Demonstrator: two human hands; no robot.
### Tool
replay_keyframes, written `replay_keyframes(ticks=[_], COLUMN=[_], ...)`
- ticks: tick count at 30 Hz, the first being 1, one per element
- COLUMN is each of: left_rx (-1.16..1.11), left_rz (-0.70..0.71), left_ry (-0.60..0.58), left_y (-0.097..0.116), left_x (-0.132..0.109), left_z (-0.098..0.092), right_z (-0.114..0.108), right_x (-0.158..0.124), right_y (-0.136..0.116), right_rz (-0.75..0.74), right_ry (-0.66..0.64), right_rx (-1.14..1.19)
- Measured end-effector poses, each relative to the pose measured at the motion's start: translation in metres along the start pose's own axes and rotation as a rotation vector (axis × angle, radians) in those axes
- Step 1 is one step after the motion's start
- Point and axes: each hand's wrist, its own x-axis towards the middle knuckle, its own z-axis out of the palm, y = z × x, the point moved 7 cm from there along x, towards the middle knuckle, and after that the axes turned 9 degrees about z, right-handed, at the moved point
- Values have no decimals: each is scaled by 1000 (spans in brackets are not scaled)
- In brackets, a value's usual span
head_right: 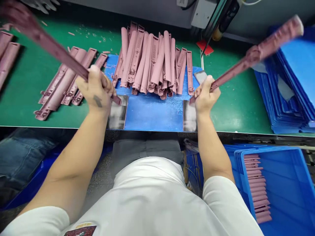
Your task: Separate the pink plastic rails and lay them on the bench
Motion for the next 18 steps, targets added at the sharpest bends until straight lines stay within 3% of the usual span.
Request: replay_keyframes(ticks=[2, 5, 7, 8, 11, 13, 15, 16, 18], left_rx=[4, 34, -4, -27, 2, 88, 100, 92, 90], left_rz=[129, 193, 136, 56, -271, -384, -264, -171, -27], left_ry=[-33, -128, -145, -140, -126, -142, -59, -31, -36], left_y=[14, 52, 69, 67, 22, -14, -26, -23, -2], left_x=[-21, -76, -96, -95, -58, -23, 4, 6, -13], left_z=[-7, -37, -55, -59, -45, -22, -9, -6, -11], right_z=[-5, -43, -67, -73, -56, -26, -4, -1, -5], right_x=[-22, -90, -118, -119, -73, -25, 10, 15, -3], right_y=[-2, -11, -16, -14, 7, 16, 12, 7, 0], right_rz=[-96, -236, -222, -147, 166, 195, 47, -51, -202], right_ry=[-23, -73, -124, -144, -184, -168, -49, 16, 54], right_rx=[-20, -35, -7, -2, -82, -123, -69, -32, -28])
